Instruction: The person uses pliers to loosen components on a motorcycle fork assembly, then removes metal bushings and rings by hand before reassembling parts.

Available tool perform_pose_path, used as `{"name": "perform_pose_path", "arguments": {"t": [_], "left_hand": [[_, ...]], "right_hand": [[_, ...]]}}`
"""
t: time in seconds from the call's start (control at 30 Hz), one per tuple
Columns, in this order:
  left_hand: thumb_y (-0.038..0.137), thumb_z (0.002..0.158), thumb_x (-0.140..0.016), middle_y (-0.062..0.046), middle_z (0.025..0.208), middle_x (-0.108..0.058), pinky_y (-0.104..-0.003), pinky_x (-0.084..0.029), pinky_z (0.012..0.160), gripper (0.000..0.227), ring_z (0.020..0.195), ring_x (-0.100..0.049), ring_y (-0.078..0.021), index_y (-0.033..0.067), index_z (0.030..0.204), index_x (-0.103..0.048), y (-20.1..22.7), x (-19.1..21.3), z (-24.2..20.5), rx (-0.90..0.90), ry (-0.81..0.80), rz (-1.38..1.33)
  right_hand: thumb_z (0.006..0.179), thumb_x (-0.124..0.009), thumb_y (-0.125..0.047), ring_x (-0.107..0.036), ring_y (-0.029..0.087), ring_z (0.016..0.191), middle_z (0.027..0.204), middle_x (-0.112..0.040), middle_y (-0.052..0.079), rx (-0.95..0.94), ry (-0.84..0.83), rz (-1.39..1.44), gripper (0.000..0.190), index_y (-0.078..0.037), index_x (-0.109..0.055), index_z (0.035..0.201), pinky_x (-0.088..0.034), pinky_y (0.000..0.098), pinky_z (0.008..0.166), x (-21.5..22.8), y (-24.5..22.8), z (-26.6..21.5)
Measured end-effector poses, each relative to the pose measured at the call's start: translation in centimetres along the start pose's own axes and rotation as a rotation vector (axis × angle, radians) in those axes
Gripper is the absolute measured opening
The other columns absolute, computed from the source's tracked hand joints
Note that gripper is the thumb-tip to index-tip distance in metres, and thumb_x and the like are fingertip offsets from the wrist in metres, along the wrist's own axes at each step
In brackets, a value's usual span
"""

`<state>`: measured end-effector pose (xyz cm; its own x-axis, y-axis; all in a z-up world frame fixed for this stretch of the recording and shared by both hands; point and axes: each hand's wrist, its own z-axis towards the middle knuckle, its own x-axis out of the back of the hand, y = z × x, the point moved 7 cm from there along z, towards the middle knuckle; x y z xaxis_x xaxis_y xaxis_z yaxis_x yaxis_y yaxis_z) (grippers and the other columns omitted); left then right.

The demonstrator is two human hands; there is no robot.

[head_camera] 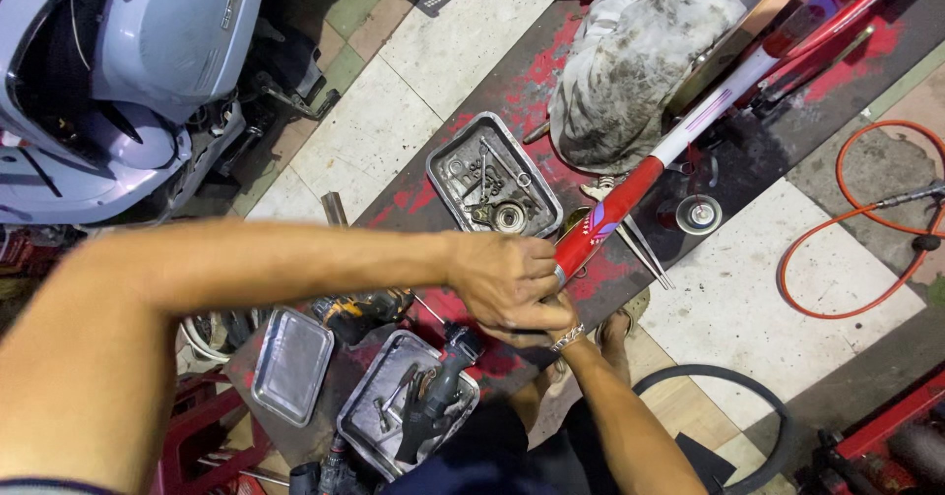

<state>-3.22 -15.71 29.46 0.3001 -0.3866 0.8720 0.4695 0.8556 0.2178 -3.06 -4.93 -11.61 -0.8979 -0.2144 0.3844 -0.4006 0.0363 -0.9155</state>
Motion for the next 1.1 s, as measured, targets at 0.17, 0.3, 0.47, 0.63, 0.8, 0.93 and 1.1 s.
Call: {"name": "perform_pose_path", "arguments": {"t": [0.17,0.3,0.47,0.63,0.8,0.93,1.1], "left_hand": [[0.038,0.082,-0.072,-0.009,0.068,-0.056,-0.039,-0.041,0.060,0.037,0.060,-0.057,-0.0244,0.0050,0.095,-0.062,2.5,0.8,0.5,0.958,-0.044,0.437],[0.036,0.085,-0.073,-0.008,0.062,-0.054,-0.040,-0.040,0.059,0.034,0.054,-0.056,-0.0244,0.0055,0.088,-0.058,3.2,0.4,-0.6,1.191,0.114,0.499],[0.032,0.081,-0.073,-0.004,0.055,-0.050,-0.040,-0.038,0.054,0.025,0.049,-0.054,-0.0224,0.0116,0.086,-0.059,1.4,0.3,-0.9,0.800,0.096,0.233],[0.040,0.060,-0.069,-0.004,0.057,-0.050,-0.042,-0.044,0.061,0.050,0.053,-0.054,-0.0276,0.0083,0.098,-0.064,-0.5,-1.2,-0.7,0.224,-0.047,-0.101],[0.042,0.073,-0.074,-0.007,0.064,-0.058,-0.042,-0.046,0.060,0.040,0.058,-0.059,-0.0277,0.0088,0.093,-0.063,-0.9,-1.7,-0.4,0.130,-0.062,-0.135],[0.047,0.086,-0.075,-0.013,0.083,-0.067,-0.041,-0.048,0.064,0.052,0.070,-0.063,-0.0295,0.0008,0.108,-0.064,0.4,-1.0,-5.0,0.616,0.261,-0.090],[0.044,0.099,-0.063,-0.007,0.090,-0.069,-0.033,-0.053,0.065,0.045,0.076,-0.064,-0.0173,0.0057,0.122,-0.057,7.9,-13.8,-22.7,1.937,1.532,-0.568]], "right_hand": [[0.082,-0.072,-0.043,-0.068,0.019,0.123,0.127,-0.071,0.007,0.001,0.032,-0.053,0.049,-0.019,-0.067,0.124,-0.052,0.0347,0.108,-0.1,1.5,-1.3],[0.082,-0.073,-0.040,-0.067,0.021,0.123,0.127,-0.071,0.009,0.002,0.054,-0.020,0.050,-0.017,-0.065,0.126,-0.051,0.0362,0.108,0.2,-0.4,-1.6],[0.081,-0.073,-0.035,-0.066,0.024,0.123,0.128,-0.070,0.011,0.005,0.062,-0.005,0.052,-0.014,-0.063,0.127,-0.051,0.0380,0.108,2.0,-2.6,-1.5],[0.080,-0.074,-0.031,-0.066,0.026,0.122,0.128,-0.069,0.013,0.016,0.062,0.023,0.054,-0.011,-0.061,0.129,-0.050,0.0398,0.108,1.6,-2.7,-0.2],[0.079,-0.074,-0.027,-0.065,0.029,0.122,0.128,-0.068,0.015,-0.049,0.086,0.033,0.057,-0.008,-0.058,0.131,-0.049,0.0416,0.108,3.1,-1.4,-0.8],[0.079,-0.075,-0.023,-0.065,0.031,0.122,0.128,-0.067,0.017,-0.123,0.096,0.099,0.059,-0.006,-0.057,0.132,-0.049,0.0431,0.108,3.4,-2.8,-1.5],[0.078,-0.075,-0.019,-0.064,0.034,0.121,0.128,-0.066,0.019,-0.329,0.164,0.271,0.062,-0.003,-0.054,0.134,-0.048,0.0449,0.108,7.2,-5.9,-3.5]]}}
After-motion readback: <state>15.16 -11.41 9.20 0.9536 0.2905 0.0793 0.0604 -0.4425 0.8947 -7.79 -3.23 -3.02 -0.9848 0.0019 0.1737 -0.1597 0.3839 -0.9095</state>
